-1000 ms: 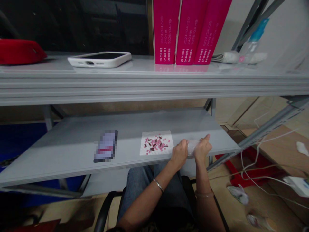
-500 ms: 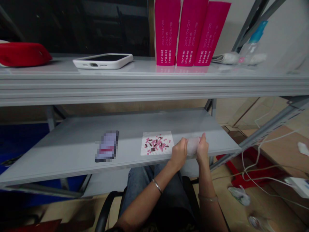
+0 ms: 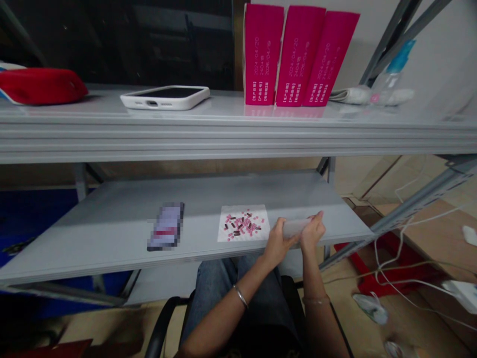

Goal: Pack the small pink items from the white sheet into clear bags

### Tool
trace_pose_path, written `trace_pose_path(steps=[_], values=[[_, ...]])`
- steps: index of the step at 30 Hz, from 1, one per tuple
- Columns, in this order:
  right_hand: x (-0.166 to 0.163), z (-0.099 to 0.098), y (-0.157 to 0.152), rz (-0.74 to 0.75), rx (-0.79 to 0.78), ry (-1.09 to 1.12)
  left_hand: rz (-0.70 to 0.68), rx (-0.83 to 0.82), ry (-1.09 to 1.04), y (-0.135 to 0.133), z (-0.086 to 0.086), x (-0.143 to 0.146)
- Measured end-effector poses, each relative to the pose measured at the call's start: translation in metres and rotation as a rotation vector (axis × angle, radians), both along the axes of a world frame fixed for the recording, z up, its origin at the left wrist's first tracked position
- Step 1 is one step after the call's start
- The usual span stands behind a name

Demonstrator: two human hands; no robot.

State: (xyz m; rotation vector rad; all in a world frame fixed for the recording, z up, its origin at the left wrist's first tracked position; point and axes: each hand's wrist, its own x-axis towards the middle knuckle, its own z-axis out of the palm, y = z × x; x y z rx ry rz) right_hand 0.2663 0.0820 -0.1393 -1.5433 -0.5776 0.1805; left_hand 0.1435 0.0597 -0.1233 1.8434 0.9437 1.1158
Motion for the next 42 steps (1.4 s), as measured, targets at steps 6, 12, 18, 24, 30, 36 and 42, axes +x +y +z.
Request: trace_pose_path(steps=[6, 12, 18, 24, 30, 36, 42], values=[[0.003, 0.006, -0.003, 0.057, -0.003, 0.019, -0.042, -0.017, -0.017, 0.009, 0.002, -0.002], [0.002, 0.012, -0.002, 0.071, 0.01, 0.079, 0.034, -0.043, -0.048, 0.012, -0.006, 0.001], [-0.002, 0.014, -0.001, -0.018, 0.033, 0.136, 0.037, -0.081, -0.079, 0.008, -0.014, 0.002], [-0.001, 0.014, -0.002, -0.064, 0.005, 0.091, -0.006, -0.122, -0.126, 0.009, -0.013, 0.001], [0.002, 0.01, 0.0, -0.088, -0.01, 0.023, -0.021, -0.169, -0.177, 0.009, -0.006, 0.004], [0.005, 0.009, 0.0, -0.102, 0.003, 0.052, -0.021, -0.204, -0.2, 0.01, -0.002, 0.005], [0.009, 0.009, -0.001, -0.044, -0.023, 0.093, -0.026, -0.182, -0.212, 0.01, 0.003, 0.006]])
